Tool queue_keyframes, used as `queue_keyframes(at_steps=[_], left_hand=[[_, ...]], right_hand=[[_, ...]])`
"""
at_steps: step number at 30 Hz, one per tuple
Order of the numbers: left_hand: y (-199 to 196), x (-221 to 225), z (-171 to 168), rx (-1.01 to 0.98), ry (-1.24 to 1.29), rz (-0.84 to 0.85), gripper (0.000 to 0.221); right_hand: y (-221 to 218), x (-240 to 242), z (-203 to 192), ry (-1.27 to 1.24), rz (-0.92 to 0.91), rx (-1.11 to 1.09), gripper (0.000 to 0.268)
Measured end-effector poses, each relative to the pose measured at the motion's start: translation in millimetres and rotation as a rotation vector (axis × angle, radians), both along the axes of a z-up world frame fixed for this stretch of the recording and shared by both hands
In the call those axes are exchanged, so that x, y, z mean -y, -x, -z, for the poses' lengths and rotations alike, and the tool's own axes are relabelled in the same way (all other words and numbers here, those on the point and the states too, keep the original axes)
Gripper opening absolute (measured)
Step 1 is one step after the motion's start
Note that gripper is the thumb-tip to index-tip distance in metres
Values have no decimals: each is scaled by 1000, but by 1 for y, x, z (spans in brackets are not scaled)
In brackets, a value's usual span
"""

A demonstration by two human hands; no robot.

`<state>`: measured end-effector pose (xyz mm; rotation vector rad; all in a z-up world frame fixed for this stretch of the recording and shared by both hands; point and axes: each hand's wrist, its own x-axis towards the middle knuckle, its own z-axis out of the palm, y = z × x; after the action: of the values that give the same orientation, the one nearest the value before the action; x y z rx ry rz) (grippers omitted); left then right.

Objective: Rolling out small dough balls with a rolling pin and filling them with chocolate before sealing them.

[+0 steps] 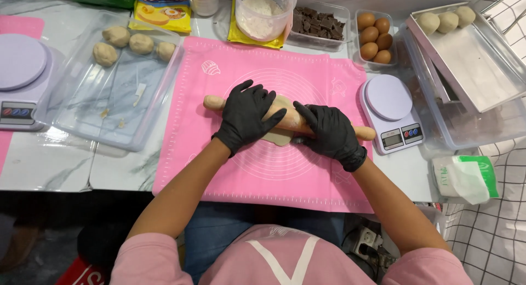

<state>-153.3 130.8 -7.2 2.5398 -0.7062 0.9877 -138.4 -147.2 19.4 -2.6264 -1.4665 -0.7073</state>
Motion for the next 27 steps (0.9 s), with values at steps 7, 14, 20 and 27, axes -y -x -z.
queue_keyframes(at_steps=[7,14,20,27], left_hand=[[60,-42,-33,-164,-263,-119,93],[124,-33,-42,-142,-185,-394,79],[140,-31,-21,-299,-39,-402,96],[83,-35,-8,-327,-89,-432,78]], right_hand=[[-33,-9,-31,-7,-145,-89,81],[-72,-70,-36,65,-308,-432,73],[-49,-83,-81,-69,-254,-906,46],[-109,-100,-33,-243,129,-873,37]])
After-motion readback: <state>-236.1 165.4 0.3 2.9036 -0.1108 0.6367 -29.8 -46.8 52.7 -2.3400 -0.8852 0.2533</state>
